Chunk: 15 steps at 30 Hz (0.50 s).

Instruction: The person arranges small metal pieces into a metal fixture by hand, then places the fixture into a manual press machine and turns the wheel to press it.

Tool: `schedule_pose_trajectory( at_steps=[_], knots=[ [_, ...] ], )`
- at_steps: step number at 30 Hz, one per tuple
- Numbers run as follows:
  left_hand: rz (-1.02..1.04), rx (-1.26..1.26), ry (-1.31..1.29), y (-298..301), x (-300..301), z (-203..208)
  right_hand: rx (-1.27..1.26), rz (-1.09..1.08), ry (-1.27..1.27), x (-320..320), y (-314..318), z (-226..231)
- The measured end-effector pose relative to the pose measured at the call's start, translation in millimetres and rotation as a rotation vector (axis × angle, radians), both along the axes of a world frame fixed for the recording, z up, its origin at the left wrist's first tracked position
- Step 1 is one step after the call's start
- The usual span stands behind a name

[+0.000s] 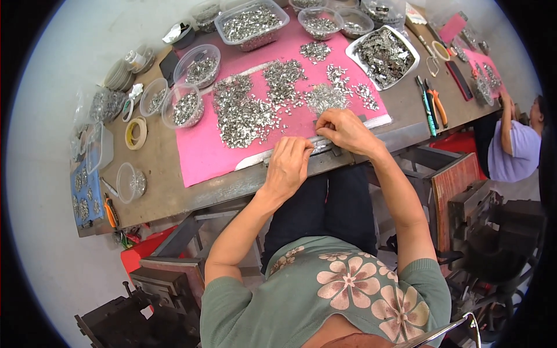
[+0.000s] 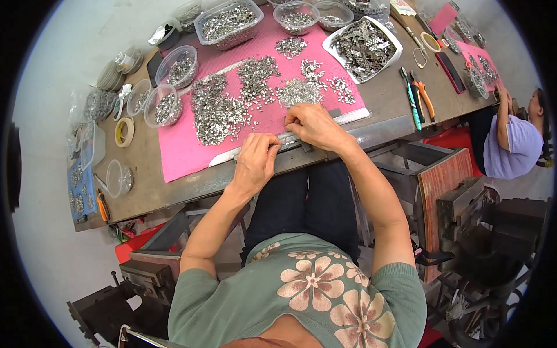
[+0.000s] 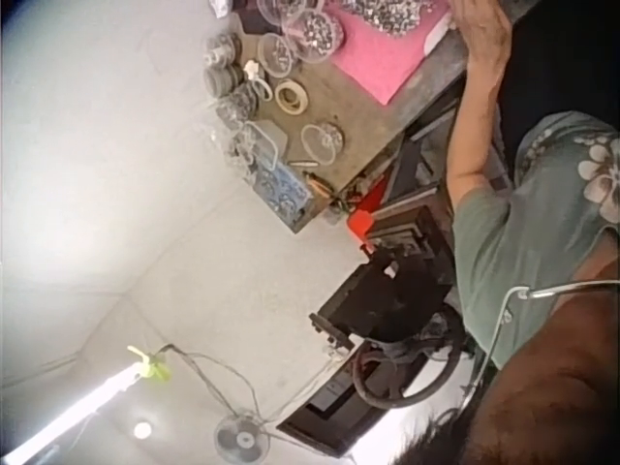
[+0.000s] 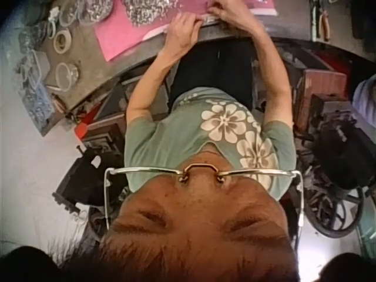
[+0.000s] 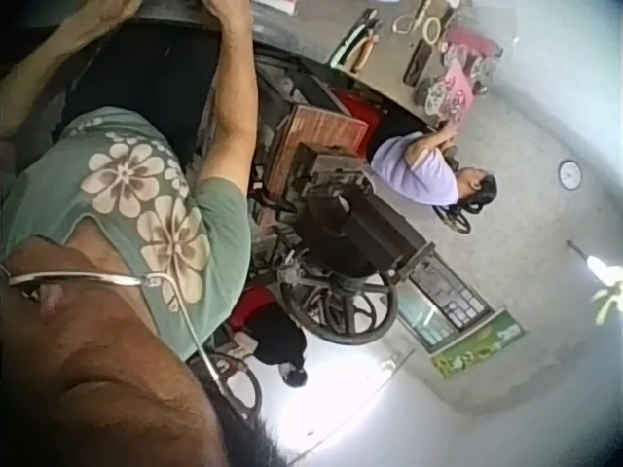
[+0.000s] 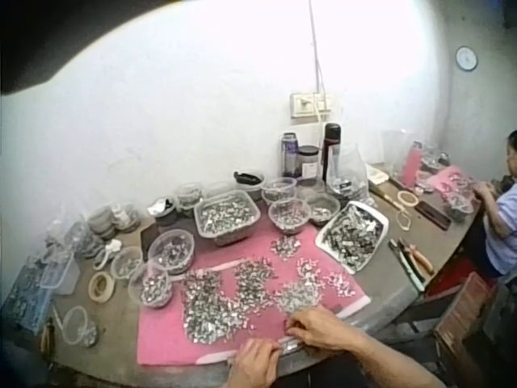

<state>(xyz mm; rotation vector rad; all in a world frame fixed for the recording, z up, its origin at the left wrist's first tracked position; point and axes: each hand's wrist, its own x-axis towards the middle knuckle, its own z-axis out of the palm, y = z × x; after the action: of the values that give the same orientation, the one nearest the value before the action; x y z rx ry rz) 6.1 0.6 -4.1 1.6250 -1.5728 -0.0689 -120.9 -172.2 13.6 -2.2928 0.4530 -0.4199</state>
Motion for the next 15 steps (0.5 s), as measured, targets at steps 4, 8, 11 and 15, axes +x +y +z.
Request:
schedule_pose_trajectory(
  at_steps=[4, 8, 11, 15],
  knots=[
    [0.022, -0.074, -0.1, 2.2, -2.2, -0.5, -0.034, 0.048, 0.121, 6.3, -3.1, 9.3],
    [0.013, -0.075, -0.135, 5.4, -0.5, 0.6, -0.125, 0.04, 0.159, 12.3, -2.7, 4.8],
    [0.022, -0.085, -0.142, 8.7, -2.7, 0.5, -0.233, 0.046, 0.121, 12.1, -2.5, 0.2],
    [0.119, -0.011, -0.136, 18.4, -9.3, 0.7, -0.164, 0.052, 0.013, 1.3, 2.7, 5.3]
  ],
)
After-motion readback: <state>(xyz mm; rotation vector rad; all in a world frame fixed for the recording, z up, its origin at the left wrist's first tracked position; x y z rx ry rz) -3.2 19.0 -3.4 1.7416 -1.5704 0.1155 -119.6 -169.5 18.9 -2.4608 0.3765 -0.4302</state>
